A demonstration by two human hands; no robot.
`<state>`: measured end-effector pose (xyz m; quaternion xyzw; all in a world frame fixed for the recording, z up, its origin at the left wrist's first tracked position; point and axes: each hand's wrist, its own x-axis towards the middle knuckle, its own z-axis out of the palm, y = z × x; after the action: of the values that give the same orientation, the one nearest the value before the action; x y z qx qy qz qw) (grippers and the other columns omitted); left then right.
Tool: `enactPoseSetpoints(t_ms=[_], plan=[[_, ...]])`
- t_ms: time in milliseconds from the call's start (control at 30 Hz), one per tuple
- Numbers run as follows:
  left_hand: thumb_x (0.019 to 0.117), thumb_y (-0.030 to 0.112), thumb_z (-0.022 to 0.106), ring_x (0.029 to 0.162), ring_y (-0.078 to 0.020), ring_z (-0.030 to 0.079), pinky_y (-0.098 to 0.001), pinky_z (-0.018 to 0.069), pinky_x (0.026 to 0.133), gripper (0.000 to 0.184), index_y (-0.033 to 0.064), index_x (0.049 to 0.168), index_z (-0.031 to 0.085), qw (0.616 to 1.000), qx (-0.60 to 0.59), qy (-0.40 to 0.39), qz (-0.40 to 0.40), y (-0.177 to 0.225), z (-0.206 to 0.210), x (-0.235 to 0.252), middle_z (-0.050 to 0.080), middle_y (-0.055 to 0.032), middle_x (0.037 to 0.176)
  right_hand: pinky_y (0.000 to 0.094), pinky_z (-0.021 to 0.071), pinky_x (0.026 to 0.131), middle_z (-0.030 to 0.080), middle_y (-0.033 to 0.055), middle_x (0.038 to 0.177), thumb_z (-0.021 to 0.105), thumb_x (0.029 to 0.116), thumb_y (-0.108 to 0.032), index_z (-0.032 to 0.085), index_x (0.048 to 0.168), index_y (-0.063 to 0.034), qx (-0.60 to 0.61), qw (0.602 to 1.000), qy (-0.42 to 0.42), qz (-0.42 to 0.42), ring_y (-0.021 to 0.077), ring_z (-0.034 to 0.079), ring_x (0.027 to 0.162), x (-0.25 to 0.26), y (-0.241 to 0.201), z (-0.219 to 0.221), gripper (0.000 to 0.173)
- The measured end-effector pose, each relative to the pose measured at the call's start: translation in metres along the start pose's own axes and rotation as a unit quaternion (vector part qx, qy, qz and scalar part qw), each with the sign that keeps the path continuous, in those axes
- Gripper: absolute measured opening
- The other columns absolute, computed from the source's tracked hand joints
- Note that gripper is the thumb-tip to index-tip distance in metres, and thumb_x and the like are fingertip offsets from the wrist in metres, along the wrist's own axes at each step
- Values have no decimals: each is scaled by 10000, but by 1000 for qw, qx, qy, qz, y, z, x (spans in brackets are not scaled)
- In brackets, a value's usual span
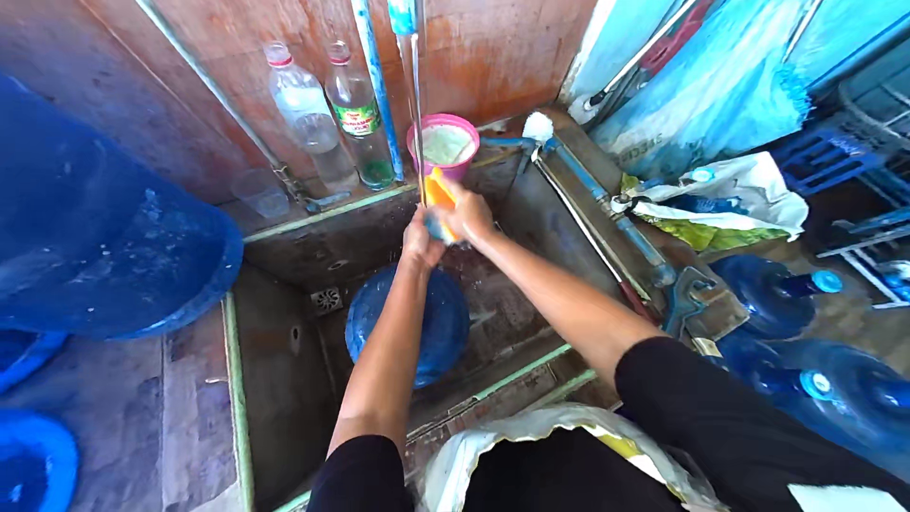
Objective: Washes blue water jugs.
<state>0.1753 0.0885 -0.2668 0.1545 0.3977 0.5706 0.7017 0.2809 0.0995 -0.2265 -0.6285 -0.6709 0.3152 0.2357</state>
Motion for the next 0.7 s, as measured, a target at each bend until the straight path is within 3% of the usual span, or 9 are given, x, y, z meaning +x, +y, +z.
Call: enactPoseSetpoints(t_ms=[67, 167, 200, 300, 333, 467, 533, 567, 700], plan=[[1132, 360, 265, 975, -170, 631, -380, 550, 868, 412, 77, 1336, 484, 1000, 27, -2, -3, -1, 3, -1, 620, -87, 1112, 652, 497, 970, 680, 247, 1258, 675, 989, -345, 404, 1590, -203, -6, 999, 22, 30, 450, 657, 1152, 9, 2, -5, 674], [1121, 400, 272, 851, -124, 651, -329, 563, 758, 426, 102, 1237, 555, 998, 17, 49, 22, 12, -1, -7, 657, -46, 986, 641, 558, 839, 719, 263, 1103, 683, 990, -285, 358, 1611, -188, 6, 998, 20, -51, 448, 713, 959, -45, -5, 14, 708], [1125, 406, 252, 796, -109, 664, -303, 574, 707, 431, 108, 1184, 558, 998, 6, 57, 29, 14, 2, -7, 663, -33, 919, 640, 545, 854, 716, 273, 1119, 676, 997, -265, 365, 1608, -168, 6, 998, 8, -65, 458, 711, 971, -55, -7, 16, 693], [1128, 360, 254, 936, -155, 640, -360, 553, 837, 410, 95, 1305, 513, 1000, -2, 4, 21, 0, -4, 2, 637, -68, 1059, 655, 516, 928, 701, 270, 1185, 624, 1022, -345, 333, 1624, -212, -35, 999, -25, -6, 465, 685, 1076, -21, 0, 2, 681], [1127, 354, 272, 916, -153, 630, -362, 551, 830, 379, 98, 1272, 511, 1000, 4, 1, 19, -2, -3, 5, 622, -60, 1031, 656, 507, 944, 696, 264, 1206, 631, 1018, -352, 337, 1622, -230, -38, 999, -17, 22, 464, 674, 1105, -8, 0, -2, 682], [1120, 420, 280, 864, -144, 654, -344, 570, 763, 435, 84, 1236, 530, 997, -28, 65, 14, 11, 3, -4, 649, -66, 992, 628, 568, 807, 719, 262, 1079, 678, 992, -273, 343, 1615, -194, 1, 999, 19, -45, 439, 717, 916, -49, -3, 15, 712], [1122, 428, 248, 848, -132, 672, -327, 578, 741, 450, 98, 1218, 539, 997, -26, 67, 16, 12, 3, -5, 670, -52, 971, 638, 544, 863, 709, 268, 1161, 676, 996, -252, 357, 1614, -188, 12, 998, -6, -59, 454, 710, 981, -55, -5, 13, 698], [1121, 404, 257, 909, -156, 657, -360, 568, 796, 433, 93, 1267, 521, 999, -21, 46, 8, 6, -2, -3, 653, -72, 1036, 647, 527, 917, 691, 269, 1220, 656, 1008, -269, 353, 1616, -193, 1, 999, -19, -44, 462, 693, 1053, -44, -4, 7, 683], [1108, 315, 322, 892, -163, 619, -365, 546, 793, 336, 77, 1230, 524, 999, 25, 31, -3, -2, 1, 3, 612, -76, 1030, 653, 509, 941, 695, 260, 1204, 664, 1000, -325, 358, 1611, -225, 5, 999, 25, 42, 454, 675, 1106, 0, 4, -6, 691]])
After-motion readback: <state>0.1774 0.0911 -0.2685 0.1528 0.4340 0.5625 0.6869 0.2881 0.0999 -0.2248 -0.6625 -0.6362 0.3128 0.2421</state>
